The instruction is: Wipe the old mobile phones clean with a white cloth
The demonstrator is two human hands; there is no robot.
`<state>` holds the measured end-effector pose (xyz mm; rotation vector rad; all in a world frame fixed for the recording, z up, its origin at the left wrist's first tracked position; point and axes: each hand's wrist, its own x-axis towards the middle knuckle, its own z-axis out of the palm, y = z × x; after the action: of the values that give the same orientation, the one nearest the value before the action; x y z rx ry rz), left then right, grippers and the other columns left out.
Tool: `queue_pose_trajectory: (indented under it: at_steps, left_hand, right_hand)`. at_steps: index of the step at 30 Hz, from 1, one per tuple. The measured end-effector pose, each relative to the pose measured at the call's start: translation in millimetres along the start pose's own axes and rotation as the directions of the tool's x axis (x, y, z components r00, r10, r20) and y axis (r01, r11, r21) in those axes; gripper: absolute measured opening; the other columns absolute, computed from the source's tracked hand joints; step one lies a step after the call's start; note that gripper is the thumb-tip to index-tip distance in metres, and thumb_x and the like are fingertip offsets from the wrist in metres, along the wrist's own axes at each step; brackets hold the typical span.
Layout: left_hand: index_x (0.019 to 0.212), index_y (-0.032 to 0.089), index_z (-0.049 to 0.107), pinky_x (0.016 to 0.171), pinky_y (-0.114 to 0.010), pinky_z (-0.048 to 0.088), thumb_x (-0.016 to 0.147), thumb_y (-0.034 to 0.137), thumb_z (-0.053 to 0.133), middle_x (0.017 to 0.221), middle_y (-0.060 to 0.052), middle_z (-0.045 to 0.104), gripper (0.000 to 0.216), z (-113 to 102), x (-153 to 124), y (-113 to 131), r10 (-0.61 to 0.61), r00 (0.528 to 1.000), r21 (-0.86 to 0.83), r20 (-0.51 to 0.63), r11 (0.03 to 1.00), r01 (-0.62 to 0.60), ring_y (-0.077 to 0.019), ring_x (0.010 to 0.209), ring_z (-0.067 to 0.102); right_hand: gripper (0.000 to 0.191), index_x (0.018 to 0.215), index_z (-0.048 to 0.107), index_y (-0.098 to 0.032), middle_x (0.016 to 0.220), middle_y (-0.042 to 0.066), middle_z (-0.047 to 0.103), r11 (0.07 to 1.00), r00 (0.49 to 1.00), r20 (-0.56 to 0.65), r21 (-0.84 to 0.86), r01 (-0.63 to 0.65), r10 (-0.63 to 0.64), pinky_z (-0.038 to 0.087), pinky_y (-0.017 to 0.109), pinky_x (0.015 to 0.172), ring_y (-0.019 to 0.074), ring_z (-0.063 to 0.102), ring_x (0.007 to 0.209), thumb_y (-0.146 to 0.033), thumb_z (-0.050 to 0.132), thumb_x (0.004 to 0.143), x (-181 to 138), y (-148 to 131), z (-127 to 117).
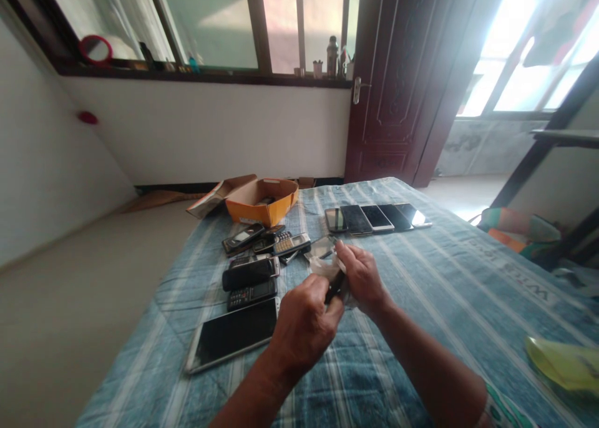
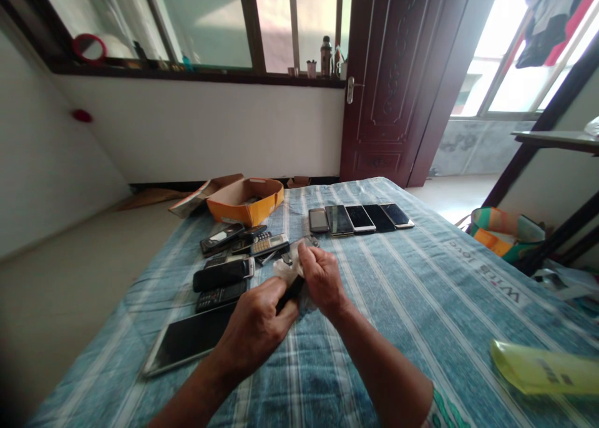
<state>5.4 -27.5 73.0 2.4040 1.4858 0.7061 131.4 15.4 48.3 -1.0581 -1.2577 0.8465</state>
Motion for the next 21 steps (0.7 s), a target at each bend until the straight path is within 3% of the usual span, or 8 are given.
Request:
queue_pose_trajectory:
  at_steps: [6, 13, 17, 21]
  left_hand:
    - [0.074, 0.017, 0.055, 0.058, -0.025, 0.042, 0.086, 0.021, 0.049, 0.071, -0.004, 0.061, 0.014, 17.7, -2.0, -11.0, 0.045, 0.998, -0.012, -0.048, 0.999, -0.045, -0.0161, 0.061, 0.060]
    - [0.075, 0.017, 0.056, 0.056, -0.025, 0.045, 0.089, 0.023, 0.043, 0.070, -0.004, 0.061, 0.020, 16.7, -1.7, -11.1, 0.033, 0.997, -0.039, -0.071, 0.999, -0.036, -0.0157, 0.060, 0.061]
    - [0.085, 0.016, 0.058, 0.064, -0.026, 0.048, 0.087, 0.019, 0.043, 0.079, -0.006, 0.064, 0.016, 10.3, -1.9, -7.4, 0.062, 0.998, -0.040, -0.010, 0.997, -0.062, -0.0171, 0.069, 0.063]
    - [0.088, 0.018, 0.059, 0.066, -0.026, 0.048, 0.087, 0.017, 0.042, 0.085, -0.006, 0.066, 0.017, 6.3, -3.1, -3.4, 0.081, 0.996, -0.017, 0.032, 0.997, -0.081, -0.0166, 0.072, 0.064]
  right_hand:
    - [0.041, 0.058, 0.044, -0.021, 0.052, -0.007, 0.035, 0.930, 0.975, -0.013, 0.303, -0.206, 0.221, 0.025, 0.024, 0.045, 0.0089, 0.031, 0.048, -0.056, 0.057, 0.074, 1.9, 3.1, 1.9]
    - [0.044, 0.056, 0.039, -0.021, 0.050, -0.008, 0.033, 0.881, 0.954, -0.011, 0.386, -0.272, 0.300, 0.023, 0.023, 0.043, 0.0077, 0.028, 0.045, -0.058, 0.061, 0.070, 2.0, 16.5, 6.1]
    - [0.044, 0.057, 0.039, -0.021, 0.053, -0.007, 0.033, 0.939, 0.983, -0.084, 0.319, -0.126, 0.161, 0.024, 0.023, 0.045, 0.0081, 0.028, 0.047, -0.057, 0.054, 0.077, -1.5, 4.9, 6.6]
    - [0.044, 0.053, 0.032, -0.021, 0.051, -0.007, 0.029, 0.986, 0.980, -0.103, -0.026, 0.167, -0.169, 0.023, 0.024, 0.047, 0.0081, 0.026, 0.048, -0.046, 0.048, 0.085, -9.0, -14.3, 3.2]
